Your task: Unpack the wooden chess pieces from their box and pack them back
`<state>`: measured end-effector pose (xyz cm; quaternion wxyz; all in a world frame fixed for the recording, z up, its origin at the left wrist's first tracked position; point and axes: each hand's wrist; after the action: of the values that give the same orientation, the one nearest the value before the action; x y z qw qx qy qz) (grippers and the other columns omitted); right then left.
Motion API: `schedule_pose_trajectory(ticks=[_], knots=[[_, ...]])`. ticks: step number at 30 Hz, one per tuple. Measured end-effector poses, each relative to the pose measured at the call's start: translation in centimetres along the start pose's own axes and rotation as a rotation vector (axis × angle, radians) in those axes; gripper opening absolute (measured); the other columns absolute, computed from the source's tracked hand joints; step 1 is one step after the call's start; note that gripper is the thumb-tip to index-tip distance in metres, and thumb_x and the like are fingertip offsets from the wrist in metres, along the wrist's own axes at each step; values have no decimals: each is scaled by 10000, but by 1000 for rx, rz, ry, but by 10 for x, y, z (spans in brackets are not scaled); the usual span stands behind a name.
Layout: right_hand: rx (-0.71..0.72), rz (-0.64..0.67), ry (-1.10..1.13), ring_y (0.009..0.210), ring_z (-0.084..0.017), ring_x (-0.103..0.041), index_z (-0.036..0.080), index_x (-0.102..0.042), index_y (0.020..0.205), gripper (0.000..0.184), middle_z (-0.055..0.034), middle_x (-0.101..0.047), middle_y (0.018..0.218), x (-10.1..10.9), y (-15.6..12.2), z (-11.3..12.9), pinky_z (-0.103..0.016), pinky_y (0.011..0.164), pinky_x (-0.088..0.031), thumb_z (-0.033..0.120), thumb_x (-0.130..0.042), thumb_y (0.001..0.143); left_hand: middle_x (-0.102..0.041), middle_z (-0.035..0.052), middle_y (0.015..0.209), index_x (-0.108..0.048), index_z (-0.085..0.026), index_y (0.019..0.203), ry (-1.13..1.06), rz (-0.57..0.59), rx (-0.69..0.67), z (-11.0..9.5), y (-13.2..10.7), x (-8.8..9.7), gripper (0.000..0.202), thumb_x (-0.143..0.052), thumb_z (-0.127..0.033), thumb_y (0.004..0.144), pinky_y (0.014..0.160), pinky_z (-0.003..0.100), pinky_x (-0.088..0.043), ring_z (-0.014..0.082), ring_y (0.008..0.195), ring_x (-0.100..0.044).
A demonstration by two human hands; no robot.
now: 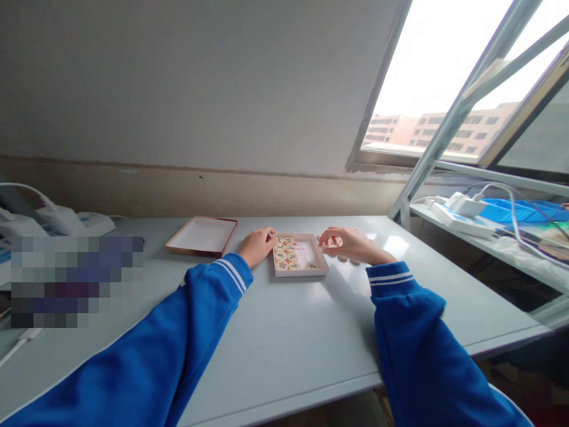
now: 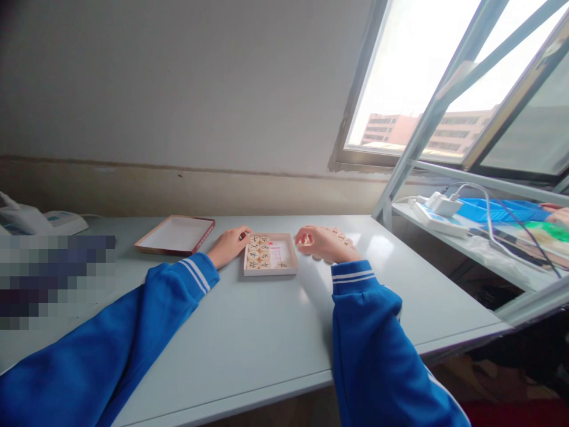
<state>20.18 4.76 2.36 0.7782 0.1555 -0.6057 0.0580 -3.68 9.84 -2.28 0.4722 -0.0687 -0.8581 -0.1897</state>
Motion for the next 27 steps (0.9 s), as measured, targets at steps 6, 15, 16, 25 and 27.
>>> schedule_pose_trajectory(ticks=[6, 15, 16, 25, 27], knots=[[308, 320, 285, 842, -166, -553, 183, -658, 937, 261, -57, -616, 951, -4, 1, 25, -278, 751, -425, 321, -535, 752, -647, 63, 898, -584, -177, 951, 2, -11, -10, 1, 1, -1, 257, -405, -249, 781, 729, 270, -420, 186, 823, -578], [310, 408, 356, 831, -156, -565, 168, -653, 983, 277, -56, -635, 948, -3, 2, 21, -268, 763, -425, 264, -533, 753, -647, 63, 917, -585, -180, 953, 15, -15, -9, 1, 0, -1, 256, -404, -251, 787, 745, 275, -416, 187, 839, -576], [308, 396, 342, 822, -155, -567, 173, -657, 971, 265, -53, -636, 936, -5, 3, 21, -267, 750, -428, 246, -533, 748, -647, 63, 911, -585, -180, 952, 14, -15, -11, 1, 1, -1, 256, -403, -252, 788, 742, 274, -416, 187, 835, -576], [81, 144, 268, 663, -130, -553, 234, -640, 906, 297, -43, -584, 897, 11, -6, 20, -255, 574, -439, 451, -540, 730, -646, 61, 886, -583, -180, 941, 8, -16, -15, 2, 1, -1, 254, -402, -263, 783, 721, 274, -415, 186, 806, -576], [-34, 184, 287, 577, -110, -534, 241, -626, 917, 325, -37, -588, 853, 19, -11, 11, -233, 482, -414, 479, -552, 710, -645, 59, 882, -583, -182, 940, 8, -16, -14, 1, 1, -1, 252, -404, -259, 780, 722, 269, -413, 182, 806, -574]])
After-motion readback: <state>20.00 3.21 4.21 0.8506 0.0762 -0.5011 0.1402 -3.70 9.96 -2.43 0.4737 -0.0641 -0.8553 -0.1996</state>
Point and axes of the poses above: each hand's wrist, its own y-axis towards the middle knuckle, its own x-axis out of the back of the hand, z = x × y
